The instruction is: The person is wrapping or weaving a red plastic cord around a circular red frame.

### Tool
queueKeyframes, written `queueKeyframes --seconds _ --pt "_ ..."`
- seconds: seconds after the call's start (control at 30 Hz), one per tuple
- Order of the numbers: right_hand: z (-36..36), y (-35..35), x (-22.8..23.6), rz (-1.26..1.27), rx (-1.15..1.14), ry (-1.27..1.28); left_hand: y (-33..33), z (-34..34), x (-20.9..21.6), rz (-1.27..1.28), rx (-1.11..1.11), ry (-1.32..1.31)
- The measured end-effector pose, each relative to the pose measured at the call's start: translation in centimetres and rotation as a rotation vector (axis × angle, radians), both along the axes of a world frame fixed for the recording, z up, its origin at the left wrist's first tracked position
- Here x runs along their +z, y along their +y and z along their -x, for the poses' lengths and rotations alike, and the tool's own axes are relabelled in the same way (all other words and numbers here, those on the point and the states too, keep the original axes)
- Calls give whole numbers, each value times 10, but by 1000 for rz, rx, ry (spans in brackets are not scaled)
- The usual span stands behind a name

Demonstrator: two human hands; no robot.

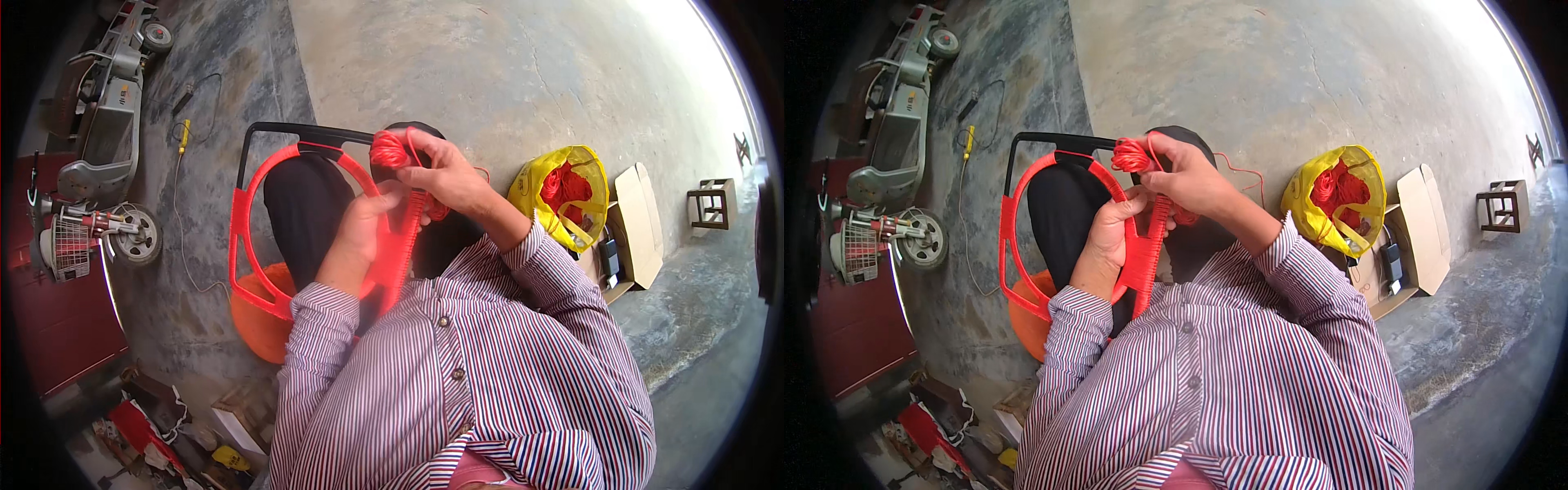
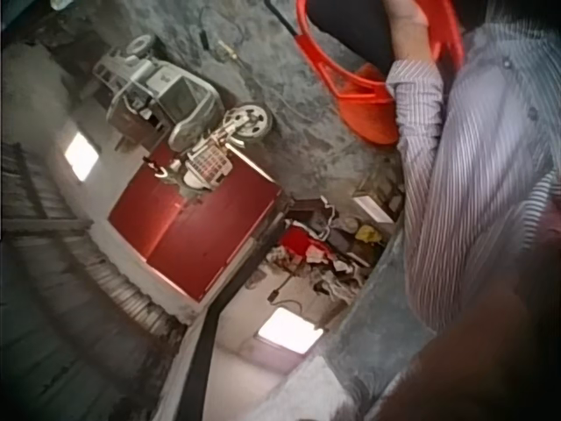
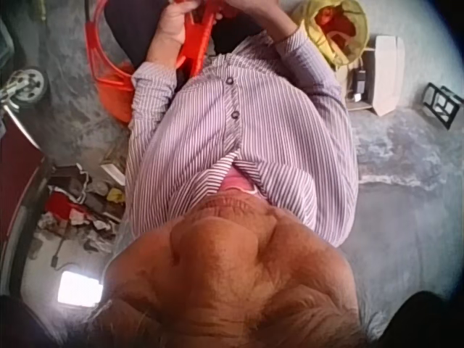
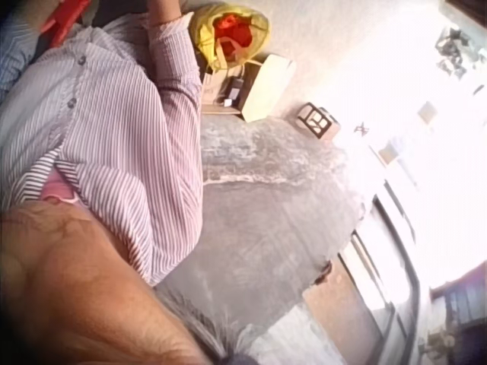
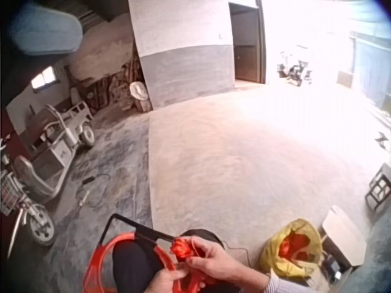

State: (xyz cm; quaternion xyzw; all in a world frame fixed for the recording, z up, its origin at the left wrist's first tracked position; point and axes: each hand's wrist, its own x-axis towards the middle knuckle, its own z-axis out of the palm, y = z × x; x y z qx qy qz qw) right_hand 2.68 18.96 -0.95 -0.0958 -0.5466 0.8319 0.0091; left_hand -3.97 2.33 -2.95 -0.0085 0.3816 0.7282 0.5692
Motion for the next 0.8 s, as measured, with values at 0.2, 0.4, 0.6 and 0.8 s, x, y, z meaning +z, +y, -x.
queueKeyframes --seconds 0.2,0.4,0.6,0.8 --pt "0 9 -11 -604 -346 224 -4 4 -3 35 -8 -16" --pt "-37 31 29 -1327 -42 56 -2 5 -3 29 -6 -21" --pt "-89 71 7 -293 142 -238 -9 9 0 36 -1 -1" --pt "-133 68 -13 343 -562 114 -16 13 6 44 48 -1"
